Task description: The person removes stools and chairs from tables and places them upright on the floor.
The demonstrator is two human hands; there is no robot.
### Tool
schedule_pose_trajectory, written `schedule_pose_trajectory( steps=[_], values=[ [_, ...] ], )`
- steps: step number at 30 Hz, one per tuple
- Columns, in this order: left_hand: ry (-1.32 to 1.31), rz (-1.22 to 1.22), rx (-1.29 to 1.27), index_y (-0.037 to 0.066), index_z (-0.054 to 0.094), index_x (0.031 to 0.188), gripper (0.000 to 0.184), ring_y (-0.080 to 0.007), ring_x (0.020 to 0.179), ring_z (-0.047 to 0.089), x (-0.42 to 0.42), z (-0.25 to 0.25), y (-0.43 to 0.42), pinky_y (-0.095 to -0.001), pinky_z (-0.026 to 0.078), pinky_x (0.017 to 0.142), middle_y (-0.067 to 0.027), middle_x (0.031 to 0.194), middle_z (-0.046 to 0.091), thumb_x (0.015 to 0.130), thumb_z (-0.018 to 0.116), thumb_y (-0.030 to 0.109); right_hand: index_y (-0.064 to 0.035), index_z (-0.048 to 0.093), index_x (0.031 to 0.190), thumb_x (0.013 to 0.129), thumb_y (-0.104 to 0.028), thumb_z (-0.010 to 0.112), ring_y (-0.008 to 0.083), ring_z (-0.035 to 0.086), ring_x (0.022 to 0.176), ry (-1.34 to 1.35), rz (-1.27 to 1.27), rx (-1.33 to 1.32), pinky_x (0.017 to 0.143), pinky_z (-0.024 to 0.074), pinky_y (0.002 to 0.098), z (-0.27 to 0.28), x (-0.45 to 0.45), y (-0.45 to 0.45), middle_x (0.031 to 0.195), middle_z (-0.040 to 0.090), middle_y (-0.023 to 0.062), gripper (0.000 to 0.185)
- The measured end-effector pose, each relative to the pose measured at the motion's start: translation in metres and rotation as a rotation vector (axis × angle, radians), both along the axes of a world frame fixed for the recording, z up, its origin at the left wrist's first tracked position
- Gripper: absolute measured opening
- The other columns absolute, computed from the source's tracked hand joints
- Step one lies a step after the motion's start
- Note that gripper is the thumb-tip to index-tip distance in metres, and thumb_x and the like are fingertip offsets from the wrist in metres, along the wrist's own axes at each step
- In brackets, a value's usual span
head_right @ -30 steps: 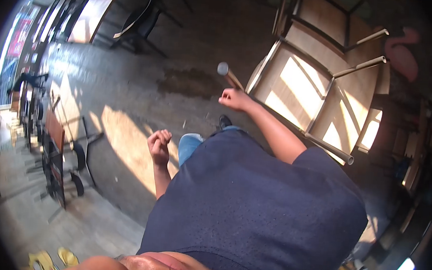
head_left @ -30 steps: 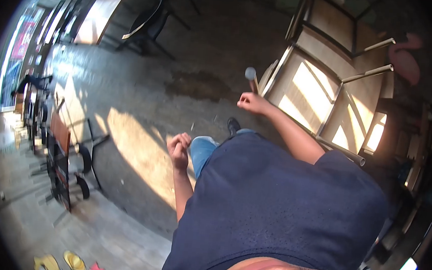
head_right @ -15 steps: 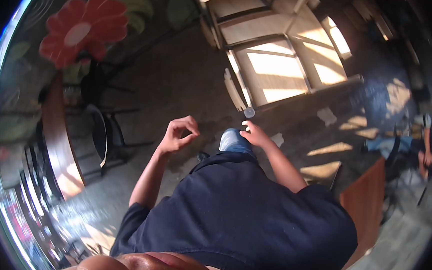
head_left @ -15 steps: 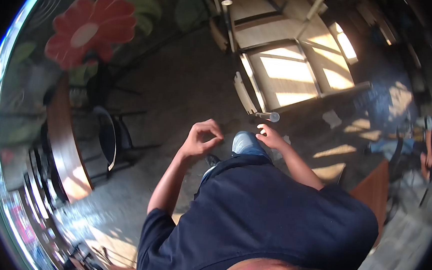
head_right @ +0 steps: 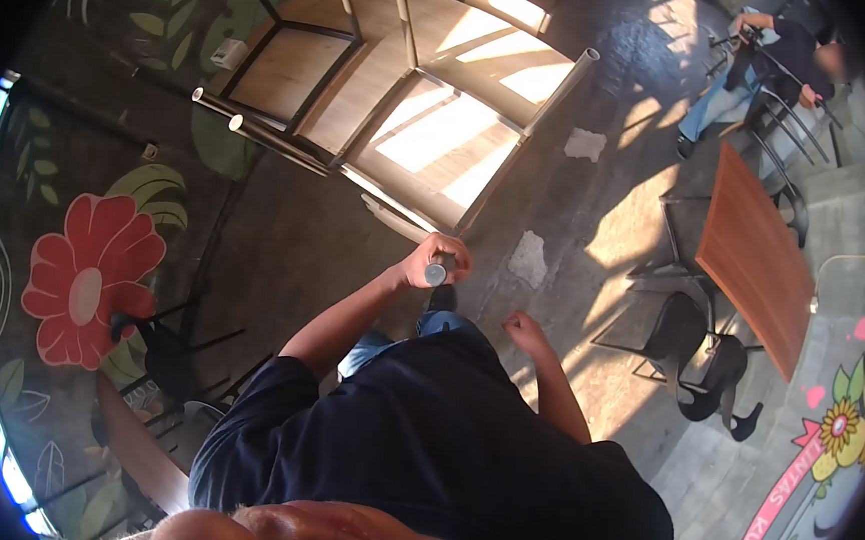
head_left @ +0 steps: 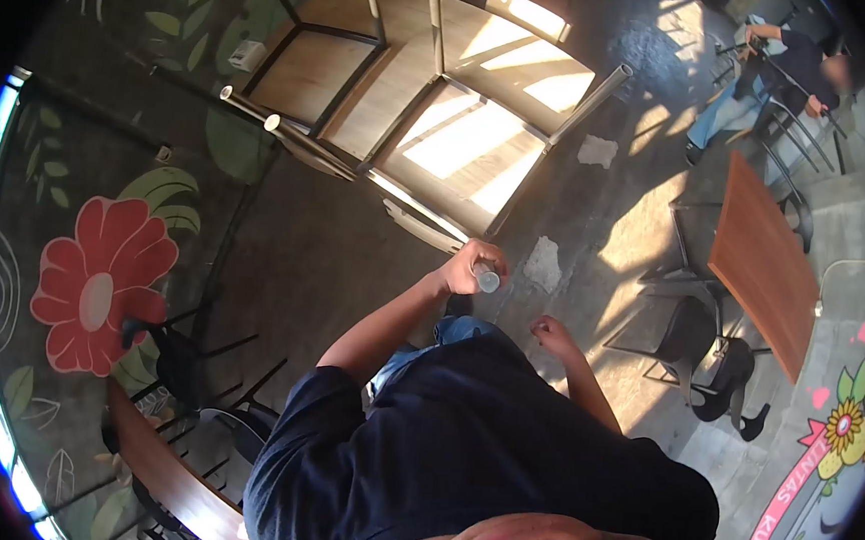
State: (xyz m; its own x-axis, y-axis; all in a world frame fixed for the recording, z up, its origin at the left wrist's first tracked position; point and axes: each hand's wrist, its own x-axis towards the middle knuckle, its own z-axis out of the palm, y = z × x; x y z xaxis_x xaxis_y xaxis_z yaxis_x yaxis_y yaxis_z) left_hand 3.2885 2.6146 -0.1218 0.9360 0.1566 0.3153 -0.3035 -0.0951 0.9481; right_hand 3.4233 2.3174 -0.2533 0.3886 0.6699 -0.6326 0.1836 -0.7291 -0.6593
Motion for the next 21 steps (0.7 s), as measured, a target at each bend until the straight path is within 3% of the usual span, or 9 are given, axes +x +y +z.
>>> schedule_pose_trajectory(
  steps=[6, 8, 10, 12, 14, 15, 17, 19, 21],
  values=[
    [0.126, 0.051, 0.078, 0.005, 0.038, 0.052, 0.027, -0.0116, 0.050, 0.045, 0.011, 0.019, -0.015, -0.0276, 0.034, 0.047, -0.0040, 0.051, 0.041, 0.063, 0.062, 0.008, -0.0070, 0.058, 0.101, 0.083, -0.027, 0.058, 0.0143, 0.058, 0.070, 0.068, -0.294, 0.148, 0.059, 0.0471, 0.0301, 0.024, -0.039, 0.000, 0.087, 0.059, 0.0036, 0.028],
    [0.152, 0.274, -0.328, 0.005, 0.041, 0.054, 0.019, -0.0097, 0.051, 0.044, 0.013, 0.046, -0.028, -0.0271, 0.033, 0.047, -0.0014, 0.053, 0.042, 0.061, 0.059, 0.005, -0.0078, 0.056, 0.106, 0.082, -0.028, 0.060, 0.0143, 0.058, 0.073, 0.075, -0.387, 0.112, 0.061, 0.0476, 0.0314, 0.027, -0.063, -0.009, 0.090, 0.059, 0.0032, 0.032],
    [0.063, 0.004, -0.369, 0.003, 0.046, 0.059, 0.010, -0.0086, 0.054, 0.043, 0.010, 0.097, -0.021, -0.0254, 0.034, 0.050, 0.0004, 0.054, 0.042, 0.062, 0.056, 0.003, -0.0086, 0.053, 0.111, 0.081, -0.029, 0.062, 0.0143, 0.058, 0.076, 0.071, -0.481, 0.108, 0.062, 0.0481, 0.0326, 0.031, -0.081, -0.010, 0.092, 0.059, 0.0029, 0.038],
    [0.123, -0.072, -0.510, 0.002, 0.049, 0.060, 0.012, -0.0081, 0.059, 0.048, -0.008, 0.131, -0.024, -0.0255, 0.037, 0.052, -0.0005, 0.056, 0.045, 0.062, 0.061, 0.003, -0.0093, 0.044, 0.124, 0.072, -0.029, 0.073, 0.0200, 0.056, 0.093, 0.116, -0.777, 0.050, 0.074, 0.0476, 0.0376, 0.035, -0.107, -0.015, 0.107, 0.055, 0.0073, 0.063],
    [0.006, -0.153, -0.616, 0.002, 0.041, 0.055, 0.017, -0.0095, 0.054, 0.039, -0.034, 0.145, -0.031, -0.0270, 0.032, 0.049, -0.0012, 0.054, 0.041, 0.061, 0.055, 0.006, -0.0009, 0.030, 0.133, 0.058, -0.033, 0.082, 0.0320, 0.039, 0.121, -0.405, -0.646, 0.139, 0.098, 0.0369, 0.0421, -0.050, -0.120, -0.055, 0.130, 0.039, 0.0190, 0.097],
    [-0.057, -0.224, -0.634, 0.002, 0.040, 0.053, 0.018, -0.0100, 0.053, 0.038, -0.051, 0.153, -0.028, -0.0277, 0.031, 0.048, -0.0018, 0.052, 0.039, 0.061, 0.055, 0.008, 0.0012, 0.027, 0.136, 0.052, -0.034, 0.085, 0.0367, 0.033, 0.125, -0.549, -0.607, 0.065, 0.105, 0.0262, 0.0425, -0.013, -0.139, -0.051, 0.132, 0.037, 0.0229, 0.107],
    [-0.174, -0.329, -0.751, 0.003, 0.035, 0.049, 0.023, -0.0115, 0.049, 0.032, -0.088, 0.175, -0.021, -0.0288, 0.025, 0.046, -0.0028, 0.048, 0.034, 0.059, 0.054, 0.011, -0.0009, 0.031, 0.133, 0.051, -0.034, 0.086, 0.0354, 0.040, 0.120, -0.703, -0.582, 0.092, 0.101, 0.0329, 0.0422, -0.001, -0.163, -0.071, 0.129, 0.039, 0.0212, 0.104],
    [-0.237, -0.391, -0.959, 0.005, 0.030, 0.047, 0.026, -0.0142, 0.047, 0.032, -0.129, 0.193, -0.009, -0.0283, 0.024, 0.045, -0.0040, 0.046, 0.034, 0.056, 0.053, 0.009, -0.0039, 0.037, 0.127, 0.048, -0.029, 0.087, 0.0342, 0.045, 0.112, -0.961, -1.003, 0.349, 0.092, 0.0404, 0.0433, 0.012, -0.196, -0.088, 0.118, 0.046, 0.0177, 0.097],
    [-0.239, -0.453, -1.042, 0.008, 0.028, 0.047, 0.026, -0.0138, 0.044, 0.029, -0.166, 0.203, 0.003, -0.0269, 0.026, 0.046, -0.0028, 0.044, 0.033, 0.055, 0.053, 0.012, -0.0128, 0.047, 0.120, 0.049, -0.029, 0.086, 0.0321, 0.050, 0.104, -1.049, -1.029, -0.281, 0.081, 0.0458, 0.0431, 0.082, -0.236, -0.109, 0.110, 0.054, 0.0106, 0.083]
  ],
)
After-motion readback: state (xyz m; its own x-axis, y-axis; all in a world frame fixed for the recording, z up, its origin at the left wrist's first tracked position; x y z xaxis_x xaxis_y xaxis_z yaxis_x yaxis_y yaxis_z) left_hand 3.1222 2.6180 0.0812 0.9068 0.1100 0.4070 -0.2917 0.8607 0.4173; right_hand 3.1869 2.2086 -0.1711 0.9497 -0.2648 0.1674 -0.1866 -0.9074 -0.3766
